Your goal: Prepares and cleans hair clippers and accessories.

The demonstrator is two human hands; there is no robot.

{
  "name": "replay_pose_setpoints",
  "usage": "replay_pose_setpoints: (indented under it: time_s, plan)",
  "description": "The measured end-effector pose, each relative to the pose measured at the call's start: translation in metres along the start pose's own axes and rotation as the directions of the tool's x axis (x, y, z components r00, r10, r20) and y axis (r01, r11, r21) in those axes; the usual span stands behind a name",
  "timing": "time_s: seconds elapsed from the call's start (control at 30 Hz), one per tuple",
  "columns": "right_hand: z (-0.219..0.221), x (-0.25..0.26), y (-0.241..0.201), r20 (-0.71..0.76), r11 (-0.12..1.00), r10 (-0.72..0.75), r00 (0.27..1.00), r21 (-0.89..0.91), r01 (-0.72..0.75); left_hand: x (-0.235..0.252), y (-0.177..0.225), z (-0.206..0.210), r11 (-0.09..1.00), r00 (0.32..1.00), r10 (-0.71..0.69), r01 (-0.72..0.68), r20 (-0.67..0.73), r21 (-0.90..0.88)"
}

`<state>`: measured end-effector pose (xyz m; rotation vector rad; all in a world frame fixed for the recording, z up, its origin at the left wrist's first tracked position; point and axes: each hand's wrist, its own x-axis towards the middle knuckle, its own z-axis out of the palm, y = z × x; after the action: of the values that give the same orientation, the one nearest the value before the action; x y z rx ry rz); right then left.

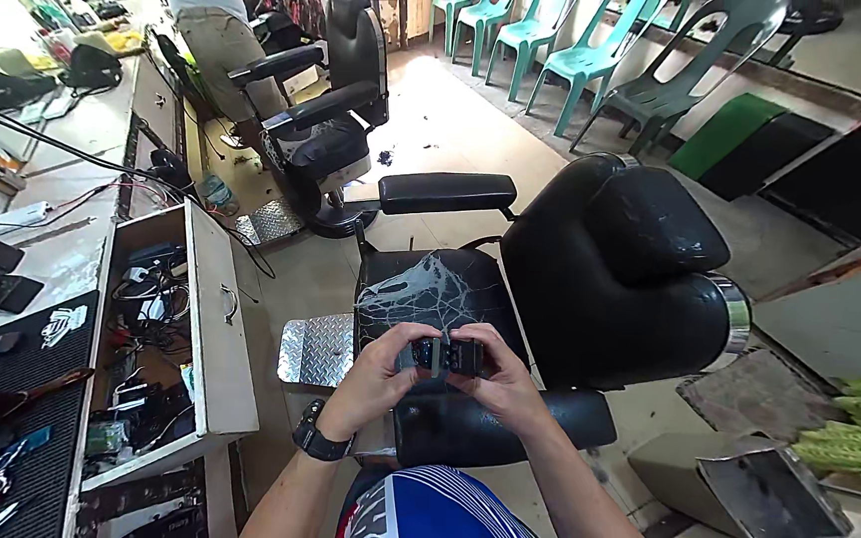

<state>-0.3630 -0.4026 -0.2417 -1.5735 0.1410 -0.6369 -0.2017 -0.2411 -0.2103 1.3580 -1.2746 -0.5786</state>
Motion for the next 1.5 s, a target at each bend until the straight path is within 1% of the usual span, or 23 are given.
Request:
replay_pose_setpoints:
  time_s: [0.37, 0.53, 0.67, 0.73, 0.87, 1.07, 1.5]
  plan:
    - [-0.004, 0.004, 0.002, 0.002, 0.997, 0.009, 1.0, -0.077, -0.008, 0.0, 0.0, -0.009, 0.996, 1.0, -0.027, 0.027, 0.005, 0.087]
    - [-0.012, 0.005, -0.001, 0.035, 0.969, 0.02, 0.999, -0.245, -0.011, -0.002, -0.004, -0.017, 0.974, 0.998, -0.06, 0.057, 0.005, 0.22]
    - [-0.022, 0.007, -0.005, 0.078, 0.919, 0.098, 0.992, -0.391, -0.06, -0.007, -0.006, -0.025, 0.944, 0.991, -0.128, 0.112, 0.033, 0.309]
    - [-0.025, 0.008, -0.005, 0.098, 0.9, 0.121, 0.988, -0.431, -0.067, -0.008, -0.005, -0.028, 0.936, 0.986, -0.16, 0.136, 0.048, 0.326]
    - [-0.028, 0.008, -0.004, 0.119, 0.898, 0.135, 0.984, -0.434, -0.07, -0.008, -0.003, -0.03, 0.926, 0.979, -0.188, 0.149, 0.081, 0.347]
    - [-0.028, 0.007, -0.001, 0.11, 0.887, 0.111, 0.988, -0.459, -0.048, -0.009, 0.0, -0.031, 0.915, 0.975, -0.204, 0.156, 0.093, 0.373]
    - [-0.032, 0.002, -0.003, 0.085, 0.845, 0.098, 0.992, -0.533, -0.038, -0.012, 0.005, -0.031, 0.871, 0.976, -0.194, 0.124, 0.102, 0.475]
